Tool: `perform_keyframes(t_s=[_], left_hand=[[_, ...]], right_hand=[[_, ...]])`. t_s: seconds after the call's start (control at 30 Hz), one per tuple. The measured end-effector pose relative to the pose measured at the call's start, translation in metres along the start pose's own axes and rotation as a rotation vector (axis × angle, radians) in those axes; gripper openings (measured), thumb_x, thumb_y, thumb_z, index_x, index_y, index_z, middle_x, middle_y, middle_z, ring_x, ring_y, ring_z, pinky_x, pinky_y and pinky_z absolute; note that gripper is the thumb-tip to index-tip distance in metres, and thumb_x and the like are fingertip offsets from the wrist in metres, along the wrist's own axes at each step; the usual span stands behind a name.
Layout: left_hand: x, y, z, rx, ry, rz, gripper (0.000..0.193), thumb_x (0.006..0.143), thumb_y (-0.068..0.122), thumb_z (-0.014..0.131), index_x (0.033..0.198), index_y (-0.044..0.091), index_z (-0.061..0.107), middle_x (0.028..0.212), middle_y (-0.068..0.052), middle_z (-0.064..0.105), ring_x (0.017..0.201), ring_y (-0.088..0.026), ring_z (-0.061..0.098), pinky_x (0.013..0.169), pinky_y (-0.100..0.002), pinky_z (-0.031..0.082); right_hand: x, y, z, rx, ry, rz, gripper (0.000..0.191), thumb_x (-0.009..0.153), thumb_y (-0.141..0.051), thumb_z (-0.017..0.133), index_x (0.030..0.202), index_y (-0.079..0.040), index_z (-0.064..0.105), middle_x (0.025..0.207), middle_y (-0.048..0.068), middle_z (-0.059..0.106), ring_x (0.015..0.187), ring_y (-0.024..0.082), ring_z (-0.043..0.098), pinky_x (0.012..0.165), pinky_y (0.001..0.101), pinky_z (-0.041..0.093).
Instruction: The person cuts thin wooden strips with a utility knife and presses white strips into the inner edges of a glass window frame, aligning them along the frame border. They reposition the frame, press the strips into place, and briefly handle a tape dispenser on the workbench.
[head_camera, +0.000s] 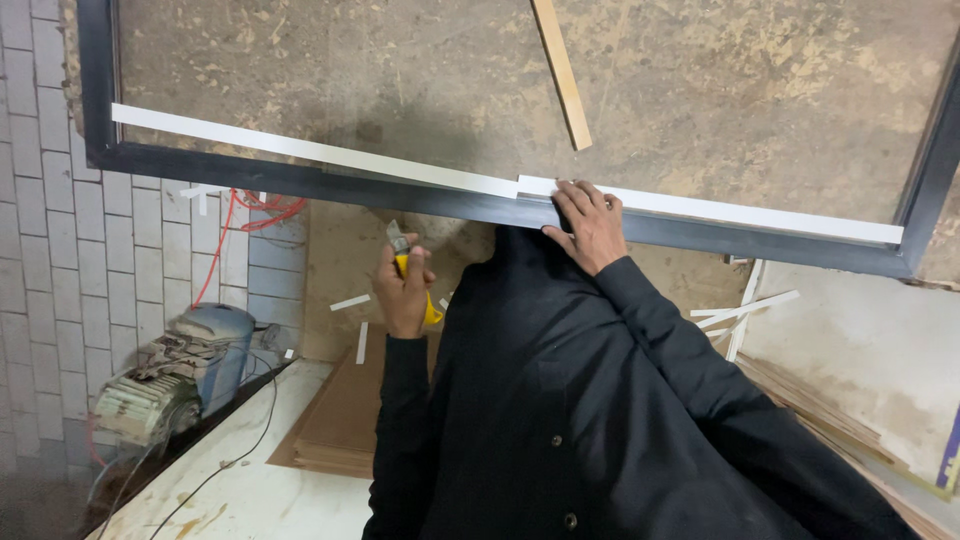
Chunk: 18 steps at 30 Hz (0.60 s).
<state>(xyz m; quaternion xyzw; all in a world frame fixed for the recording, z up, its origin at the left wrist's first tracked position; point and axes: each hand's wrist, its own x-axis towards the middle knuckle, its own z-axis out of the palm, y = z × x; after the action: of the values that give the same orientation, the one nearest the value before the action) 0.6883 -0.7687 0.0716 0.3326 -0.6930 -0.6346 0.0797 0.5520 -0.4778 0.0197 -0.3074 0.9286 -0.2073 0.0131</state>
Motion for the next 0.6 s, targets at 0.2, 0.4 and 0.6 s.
perform_keyframes(t_s=[0.2, 0.4, 0.6], left_hand=[[0.001, 0.004, 0.017, 0.044, -0.058, -0.004, 0.03, 0.1, 0.025, 0.065, 0.121, 0.003, 0.068, 0.09, -0.003, 0.072, 0.061, -0.007, 0.061, 0.056, -0.024, 0.051], [0.003, 0.022, 0.047, -0.03, -0.244, 0.075, 0.029, 0.105, 0.021, 0.056, 0.126, 0.003, 0.065, 0.109, -0.007, 0.071, 0.086, -0.013, 0.069, 0.078, -0.029, 0.057], [-0.005, 0.064, 0.125, -0.445, -0.628, 0.25, 0.033, 0.114, 0.023, 0.053, 0.138, 0.0, 0.053, 0.142, -0.015, 0.06, 0.132, -0.027, 0.062, 0.114, -0.037, 0.049]], right_hand=[[-0.009, -0.007, 0.001, 0.022, -0.016, 0.022, 0.057, 0.089, -0.039, 0.077, 0.135, -0.008, 0.063, 0.145, 0.009, 0.057, 0.135, 0.03, 0.049, 0.104, 0.0518, 0.035], [0.001, -0.027, -0.022, 0.317, 0.128, 0.015, 0.063, 0.083, -0.041, 0.081, 0.131, -0.006, 0.06, 0.133, 0.016, 0.062, 0.124, 0.038, 0.056, 0.103, 0.0485, 0.044], [-0.016, -0.055, -0.032, 1.311, -0.291, 0.317, 0.045, 0.099, -0.026, 0.069, 0.136, -0.003, 0.057, 0.113, 0.014, 0.071, 0.104, 0.023, 0.068, 0.087, 0.0382, 0.056]])
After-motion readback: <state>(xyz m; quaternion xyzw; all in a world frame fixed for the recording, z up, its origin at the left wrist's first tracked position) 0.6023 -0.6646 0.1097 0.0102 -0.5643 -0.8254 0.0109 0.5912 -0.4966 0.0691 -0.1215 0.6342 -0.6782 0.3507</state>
